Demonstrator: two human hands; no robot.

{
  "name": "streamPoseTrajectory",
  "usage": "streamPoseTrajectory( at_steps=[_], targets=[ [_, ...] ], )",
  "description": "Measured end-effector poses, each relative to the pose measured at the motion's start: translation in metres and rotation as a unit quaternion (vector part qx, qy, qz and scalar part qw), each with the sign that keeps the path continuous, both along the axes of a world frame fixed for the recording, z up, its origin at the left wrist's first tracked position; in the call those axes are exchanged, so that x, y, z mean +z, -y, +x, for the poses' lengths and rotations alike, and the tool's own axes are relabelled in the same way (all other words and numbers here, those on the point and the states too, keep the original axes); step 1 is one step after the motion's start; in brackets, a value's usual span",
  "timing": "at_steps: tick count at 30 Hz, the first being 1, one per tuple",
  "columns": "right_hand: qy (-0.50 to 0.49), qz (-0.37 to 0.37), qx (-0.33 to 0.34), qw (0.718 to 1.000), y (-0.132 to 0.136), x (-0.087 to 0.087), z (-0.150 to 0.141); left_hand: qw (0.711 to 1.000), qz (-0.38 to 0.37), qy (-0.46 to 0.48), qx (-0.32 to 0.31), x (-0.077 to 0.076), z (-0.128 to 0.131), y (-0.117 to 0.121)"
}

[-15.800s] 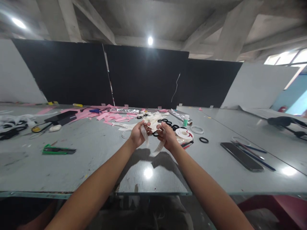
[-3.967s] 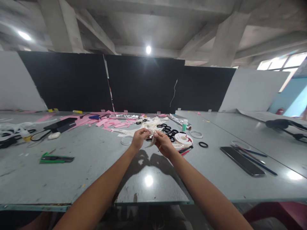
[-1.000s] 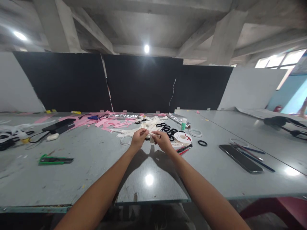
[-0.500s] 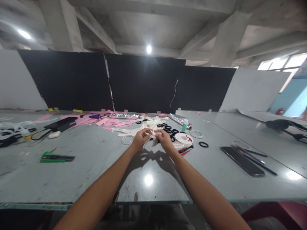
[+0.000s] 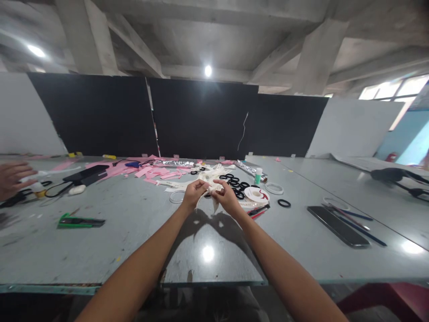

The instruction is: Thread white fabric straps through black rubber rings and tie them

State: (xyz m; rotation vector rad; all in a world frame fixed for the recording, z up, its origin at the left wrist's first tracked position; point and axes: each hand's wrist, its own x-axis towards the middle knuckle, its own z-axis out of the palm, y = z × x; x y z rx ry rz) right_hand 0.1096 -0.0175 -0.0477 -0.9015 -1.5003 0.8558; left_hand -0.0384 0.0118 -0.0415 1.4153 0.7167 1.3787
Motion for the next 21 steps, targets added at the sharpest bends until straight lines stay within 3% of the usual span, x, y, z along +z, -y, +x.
streamPoseTrajectory(
  at_steps=[4, 10, 14, 18, 21],
  targets=[
    [0.084, 0.077, -0.064, 0.991, 0.0016, -0.0015, 0.0013, 0.999, -0.02, 0.023, -0.027, -0.0011, 0.0025, 0.0007],
    [0.107, 0.103, -0.082, 0.986, 0.0007, -0.0006, 0.0041, 0.995, -0.038, 0.042, -0.08, -0.0043, 0.0045, -0.0011],
    [0.117, 0.079, -0.046, 0.989, 0.0009, 0.0016, 0.0037, 0.998, -0.025, 0.034, -0.056, -0.0037, 0.0044, 0.0008],
    [0.148, 0.115, -0.092, 0.978, 0.0017, 0.0049, 0.0048, 1.0, -0.013, 0.009, -0.008, -0.0025, 0.0029, 0.0016],
    [0.165, 0.131, -0.085, 0.974, 0.0001, 0.0063, 0.0075, 1.0, -0.013, -0.002, 0.025, -0.0032, 0.0015, 0.0015]
  ],
)
